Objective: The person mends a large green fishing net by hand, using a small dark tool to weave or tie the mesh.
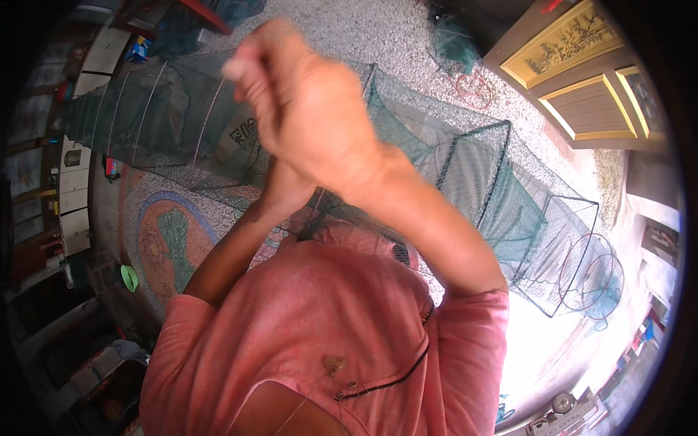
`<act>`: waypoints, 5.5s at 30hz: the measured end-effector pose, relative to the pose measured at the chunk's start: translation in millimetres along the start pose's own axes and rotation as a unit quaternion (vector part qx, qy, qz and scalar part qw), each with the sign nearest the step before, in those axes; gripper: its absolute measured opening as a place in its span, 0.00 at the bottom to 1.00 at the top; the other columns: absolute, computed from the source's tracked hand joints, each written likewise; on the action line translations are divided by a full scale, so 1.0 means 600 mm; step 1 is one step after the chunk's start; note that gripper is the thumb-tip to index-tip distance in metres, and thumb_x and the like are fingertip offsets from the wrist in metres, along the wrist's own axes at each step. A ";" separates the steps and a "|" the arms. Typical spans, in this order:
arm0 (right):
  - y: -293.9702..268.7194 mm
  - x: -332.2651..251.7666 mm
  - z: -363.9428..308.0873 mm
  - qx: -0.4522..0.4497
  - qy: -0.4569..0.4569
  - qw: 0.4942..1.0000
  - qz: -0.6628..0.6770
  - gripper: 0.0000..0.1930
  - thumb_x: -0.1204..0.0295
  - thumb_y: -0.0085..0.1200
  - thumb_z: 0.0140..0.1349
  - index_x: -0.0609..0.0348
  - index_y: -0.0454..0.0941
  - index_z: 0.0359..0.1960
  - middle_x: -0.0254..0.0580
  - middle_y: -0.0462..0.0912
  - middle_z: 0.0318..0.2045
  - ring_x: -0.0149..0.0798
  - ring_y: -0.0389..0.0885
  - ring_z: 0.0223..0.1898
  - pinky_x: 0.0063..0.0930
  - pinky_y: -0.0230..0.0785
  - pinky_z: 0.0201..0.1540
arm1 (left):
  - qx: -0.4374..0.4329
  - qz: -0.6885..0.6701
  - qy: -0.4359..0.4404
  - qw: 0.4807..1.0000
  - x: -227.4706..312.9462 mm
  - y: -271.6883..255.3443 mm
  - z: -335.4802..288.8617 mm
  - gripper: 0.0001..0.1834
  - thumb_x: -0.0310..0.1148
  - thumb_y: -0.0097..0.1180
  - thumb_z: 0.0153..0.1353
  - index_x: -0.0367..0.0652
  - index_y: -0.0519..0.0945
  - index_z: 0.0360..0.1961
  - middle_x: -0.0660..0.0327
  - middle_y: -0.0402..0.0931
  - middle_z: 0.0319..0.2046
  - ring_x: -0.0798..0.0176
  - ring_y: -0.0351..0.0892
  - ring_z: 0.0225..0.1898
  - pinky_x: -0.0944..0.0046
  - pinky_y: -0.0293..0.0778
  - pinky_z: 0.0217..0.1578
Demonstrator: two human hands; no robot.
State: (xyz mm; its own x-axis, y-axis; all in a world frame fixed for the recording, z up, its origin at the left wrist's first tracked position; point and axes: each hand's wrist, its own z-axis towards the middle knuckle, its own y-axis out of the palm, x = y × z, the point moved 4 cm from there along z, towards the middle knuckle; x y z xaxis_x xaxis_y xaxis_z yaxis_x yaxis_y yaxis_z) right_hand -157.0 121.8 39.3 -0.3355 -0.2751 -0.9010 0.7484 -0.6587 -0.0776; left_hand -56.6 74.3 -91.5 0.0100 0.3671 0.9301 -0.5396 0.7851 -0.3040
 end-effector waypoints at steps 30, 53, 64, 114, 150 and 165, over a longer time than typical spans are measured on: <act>-0.097 0.054 -0.163 -0.049 0.118 0.847 -0.515 0.02 0.71 0.57 0.56 0.47 0.81 0.29 0.35 0.77 0.33 0.44 0.76 0.41 0.36 0.72 0.41 | -0.196 0.025 0.067 0.978 0.037 -0.043 0.005 0.06 0.20 0.47 0.65 0.37 0.77 0.37 0.59 0.74 0.40 0.68 0.75 0.31 0.70 0.73 0.30; -0.026 0.122 -0.151 0.077 0.044 0.936 -0.342 0.12 0.76 0.65 0.50 0.55 0.80 0.37 0.41 0.74 0.35 0.38 0.75 0.33 0.29 0.70 0.33 | -0.144 -0.169 -0.084 0.971 -0.035 -0.013 -0.007 0.05 0.17 0.48 0.63 0.34 0.76 0.35 0.59 0.73 0.43 0.70 0.77 0.29 0.70 0.75 0.31; 0.041 0.107 -0.077 -0.068 -0.018 0.903 -0.423 0.09 0.73 0.63 0.46 0.52 0.77 0.30 0.36 0.75 0.33 0.45 0.74 0.41 0.35 0.72 0.43 | -0.118 -0.106 -0.073 0.985 -0.025 -0.023 -0.007 0.02 0.22 0.53 0.62 0.37 0.73 0.36 0.63 0.72 0.26 0.70 0.73 0.27 0.68 0.71 0.28; -0.015 0.111 -0.150 0.025 0.058 0.955 -0.291 0.11 0.80 0.60 0.51 0.59 0.76 0.37 0.48 0.73 0.36 0.51 0.76 0.36 0.37 0.73 0.37 | -0.086 -0.185 -0.087 0.975 -0.022 -0.019 -0.031 0.05 0.17 0.45 0.65 0.35 0.74 0.35 0.59 0.74 0.44 0.72 0.73 0.27 0.71 0.72 0.29; -0.100 -0.046 -0.108 0.080 0.074 0.978 -0.178 0.04 0.80 0.50 0.66 0.64 0.70 0.41 0.39 0.77 0.28 0.30 0.77 0.32 0.24 0.69 0.34 | -0.123 -0.083 0.068 0.987 0.029 -0.034 -0.014 0.05 0.18 0.51 0.63 0.38 0.78 0.37 0.61 0.76 0.36 0.68 0.75 0.36 0.72 0.70 0.36; -0.070 0.059 -0.181 -0.051 0.095 0.864 -0.492 0.04 0.77 0.59 0.51 0.51 0.80 0.28 0.34 0.75 0.29 0.42 0.75 0.35 0.34 0.71 0.35 | -0.161 0.008 0.049 0.986 0.034 -0.051 -0.032 0.07 0.18 0.47 0.64 0.36 0.77 0.38 0.55 0.75 0.47 0.66 0.77 0.32 0.69 0.75 0.32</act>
State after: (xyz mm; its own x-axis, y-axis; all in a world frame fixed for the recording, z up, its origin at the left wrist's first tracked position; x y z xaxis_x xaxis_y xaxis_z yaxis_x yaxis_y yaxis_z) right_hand -138.5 215.7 -35.6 -0.7453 0.5094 -0.4301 0.2044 -0.4395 -0.8747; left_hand -24.0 67.5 -67.2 0.0942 0.4154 0.9048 -0.2444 0.8907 -0.3834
